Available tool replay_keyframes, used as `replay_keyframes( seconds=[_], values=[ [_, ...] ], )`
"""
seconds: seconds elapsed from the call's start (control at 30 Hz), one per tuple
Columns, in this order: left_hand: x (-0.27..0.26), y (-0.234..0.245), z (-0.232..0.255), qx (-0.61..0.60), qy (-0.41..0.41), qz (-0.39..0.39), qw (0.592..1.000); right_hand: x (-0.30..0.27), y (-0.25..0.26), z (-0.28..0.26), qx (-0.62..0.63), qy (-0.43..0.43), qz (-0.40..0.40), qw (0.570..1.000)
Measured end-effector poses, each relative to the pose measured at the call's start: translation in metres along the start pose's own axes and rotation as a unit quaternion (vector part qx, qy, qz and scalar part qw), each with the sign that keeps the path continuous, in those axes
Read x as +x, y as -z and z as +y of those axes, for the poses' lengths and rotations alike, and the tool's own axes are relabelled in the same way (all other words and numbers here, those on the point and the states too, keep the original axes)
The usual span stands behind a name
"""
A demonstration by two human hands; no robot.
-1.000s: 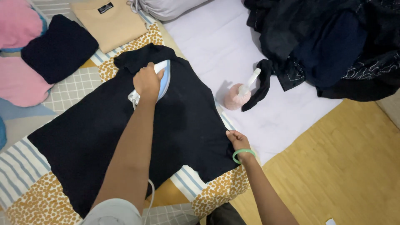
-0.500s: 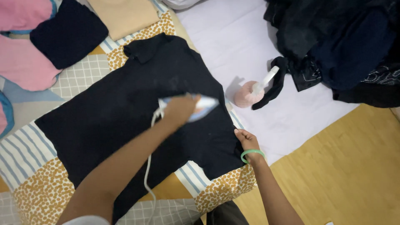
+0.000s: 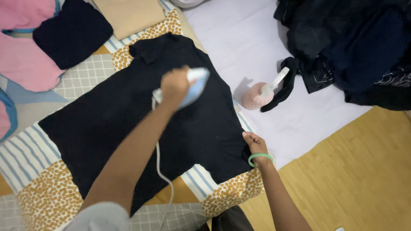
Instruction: Ironing and folding a black shirt on a bed.
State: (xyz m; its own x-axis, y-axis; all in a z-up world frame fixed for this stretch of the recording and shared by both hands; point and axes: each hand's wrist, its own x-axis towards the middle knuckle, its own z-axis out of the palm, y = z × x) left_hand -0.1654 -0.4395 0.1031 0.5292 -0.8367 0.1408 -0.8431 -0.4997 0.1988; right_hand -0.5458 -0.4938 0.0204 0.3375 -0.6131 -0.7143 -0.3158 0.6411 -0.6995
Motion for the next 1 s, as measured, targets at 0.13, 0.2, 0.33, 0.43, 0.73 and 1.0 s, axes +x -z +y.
replay_keyframes(
  seconds=[0.13, 0.2, 0.33, 0.43, 0.73, 1.0],
  values=[
    [-0.094, 0.017, 0.047, 0.018, -0.047, -0.174, 0.984, 0.005, 0.002, 0.007, 0.018, 0.028, -0.022, 0.999],
    [-0.142, 0.023, 0.047, -0.111, -0.148, -0.134, 0.974, 0.008, 0.003, 0.009, -0.006, 0.026, -0.006, 1.000],
    [-0.147, 0.032, -0.008, -0.061, -0.156, -0.144, 0.975, 0.001, 0.001, 0.000, 0.003, 0.005, -0.019, 1.000],
    [-0.108, 0.028, -0.081, 0.007, -0.026, -0.166, 0.986, -0.001, 0.000, 0.001, -0.003, 0.018, -0.016, 1.000],
    [-0.042, 0.049, -0.216, 0.081, 0.221, 0.011, 0.972, 0.012, 0.003, 0.016, -0.043, 0.061, 0.031, 0.997],
    [-0.155, 0.067, -0.074, 0.050, 0.082, -0.162, 0.982, -0.093, -0.066, -0.018, -0.400, 0.410, 0.244, 0.782]
  ],
)
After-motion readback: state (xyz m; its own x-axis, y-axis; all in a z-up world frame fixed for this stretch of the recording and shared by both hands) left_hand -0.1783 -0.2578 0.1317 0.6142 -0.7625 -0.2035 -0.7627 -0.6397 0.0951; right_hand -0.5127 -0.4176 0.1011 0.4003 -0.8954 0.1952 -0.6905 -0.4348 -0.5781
